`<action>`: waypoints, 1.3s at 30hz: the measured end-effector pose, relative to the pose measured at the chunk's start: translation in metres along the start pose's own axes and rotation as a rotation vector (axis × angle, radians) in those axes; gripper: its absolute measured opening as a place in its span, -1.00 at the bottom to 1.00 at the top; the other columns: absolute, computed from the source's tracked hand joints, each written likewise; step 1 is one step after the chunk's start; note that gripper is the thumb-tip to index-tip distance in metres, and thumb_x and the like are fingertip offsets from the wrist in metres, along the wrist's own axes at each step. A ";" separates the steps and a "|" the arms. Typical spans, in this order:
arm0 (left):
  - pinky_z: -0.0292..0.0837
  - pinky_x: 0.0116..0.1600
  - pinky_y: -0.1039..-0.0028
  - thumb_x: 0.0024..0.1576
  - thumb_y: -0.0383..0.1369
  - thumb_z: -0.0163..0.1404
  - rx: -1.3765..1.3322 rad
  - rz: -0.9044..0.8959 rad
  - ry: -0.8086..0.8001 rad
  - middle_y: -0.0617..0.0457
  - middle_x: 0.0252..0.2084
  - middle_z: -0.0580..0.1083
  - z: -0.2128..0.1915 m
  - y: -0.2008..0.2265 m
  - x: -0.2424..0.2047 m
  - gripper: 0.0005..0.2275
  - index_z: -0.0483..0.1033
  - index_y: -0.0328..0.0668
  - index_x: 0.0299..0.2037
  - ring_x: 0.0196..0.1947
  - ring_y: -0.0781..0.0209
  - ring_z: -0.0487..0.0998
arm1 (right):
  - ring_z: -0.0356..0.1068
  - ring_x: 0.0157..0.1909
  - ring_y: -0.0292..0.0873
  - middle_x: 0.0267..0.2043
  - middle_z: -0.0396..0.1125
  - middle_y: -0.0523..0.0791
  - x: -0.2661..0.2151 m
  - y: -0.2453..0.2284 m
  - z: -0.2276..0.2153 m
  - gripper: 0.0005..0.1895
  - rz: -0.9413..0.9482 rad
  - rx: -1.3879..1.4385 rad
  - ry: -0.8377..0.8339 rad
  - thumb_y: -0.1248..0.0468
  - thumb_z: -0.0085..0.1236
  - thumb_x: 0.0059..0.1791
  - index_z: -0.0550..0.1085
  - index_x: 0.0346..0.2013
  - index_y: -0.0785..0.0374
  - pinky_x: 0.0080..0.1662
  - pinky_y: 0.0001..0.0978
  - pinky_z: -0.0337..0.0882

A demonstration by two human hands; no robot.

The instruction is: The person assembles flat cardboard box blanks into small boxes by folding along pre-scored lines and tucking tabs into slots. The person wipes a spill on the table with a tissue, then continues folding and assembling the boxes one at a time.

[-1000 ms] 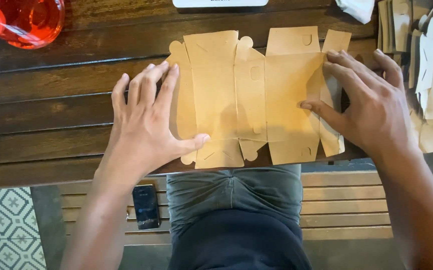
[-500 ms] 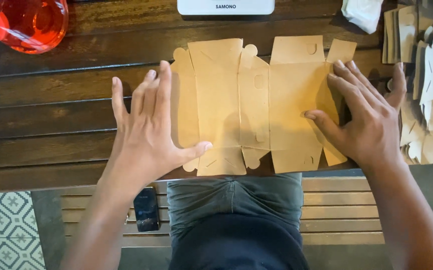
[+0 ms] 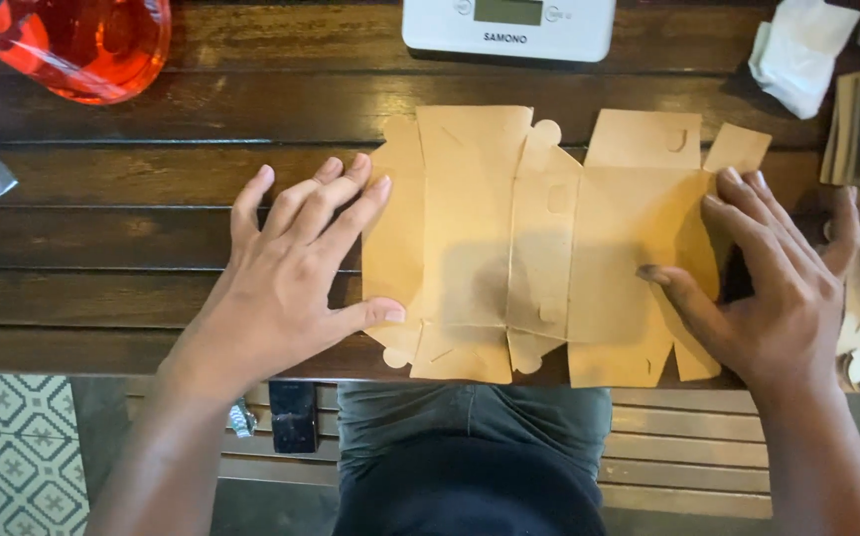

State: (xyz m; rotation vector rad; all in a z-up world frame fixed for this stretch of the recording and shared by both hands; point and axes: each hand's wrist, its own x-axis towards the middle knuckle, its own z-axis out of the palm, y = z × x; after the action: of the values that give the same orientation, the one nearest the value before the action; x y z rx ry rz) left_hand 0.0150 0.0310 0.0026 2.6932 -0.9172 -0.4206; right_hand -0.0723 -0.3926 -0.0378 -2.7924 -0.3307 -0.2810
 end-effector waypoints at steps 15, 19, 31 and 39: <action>-0.27 0.53 -0.16 0.00 0.32 0.21 0.017 0.012 0.038 -0.01 0.55 0.22 0.008 -0.008 0.000 0.02 0.13 -0.02 0.60 0.58 -0.10 0.13 | 0.53 0.45 0.33 0.38 0.53 0.29 0.012 -0.011 -0.008 -0.36 0.023 0.051 0.025 0.02 0.46 0.06 0.60 0.21 0.51 0.73 0.24 -0.11; -0.26 0.52 -0.18 -0.07 0.28 0.30 0.007 0.010 0.058 -0.02 0.51 0.27 0.004 0.001 0.000 0.05 0.16 -0.08 0.58 0.55 -0.08 0.17 | 0.47 0.48 0.25 0.36 0.50 0.28 0.005 -0.003 -0.004 -0.36 0.012 0.103 0.063 0.06 0.45 0.03 0.60 0.21 0.52 0.68 0.20 -0.01; 0.26 0.30 -0.13 0.11 0.34 0.16 0.154 -0.383 0.309 -0.10 0.26 0.32 0.014 0.026 0.031 -0.20 0.43 -0.05 0.41 0.26 -0.13 0.30 | 0.34 0.50 0.36 0.50 0.36 0.32 -0.006 0.008 -0.003 -0.44 0.001 0.102 0.186 -0.01 0.27 0.17 0.59 0.22 0.45 0.40 0.35 0.34; 0.37 0.13 0.19 0.02 -0.16 0.42 -0.292 -0.418 0.366 0.13 0.01 0.53 0.001 0.025 0.034 -0.44 0.33 -0.02 0.09 -0.11 0.16 0.54 | 0.33 0.48 0.32 0.50 0.36 0.22 -0.009 0.007 -0.007 -0.53 0.079 0.164 0.160 0.08 0.30 0.17 0.59 0.22 0.38 0.36 0.36 0.32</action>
State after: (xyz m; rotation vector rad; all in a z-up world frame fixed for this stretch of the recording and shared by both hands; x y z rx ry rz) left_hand 0.0264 -0.0097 0.0041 2.5520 -0.1738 -0.1163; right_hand -0.0800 -0.4035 -0.0349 -2.5951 -0.1952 -0.4357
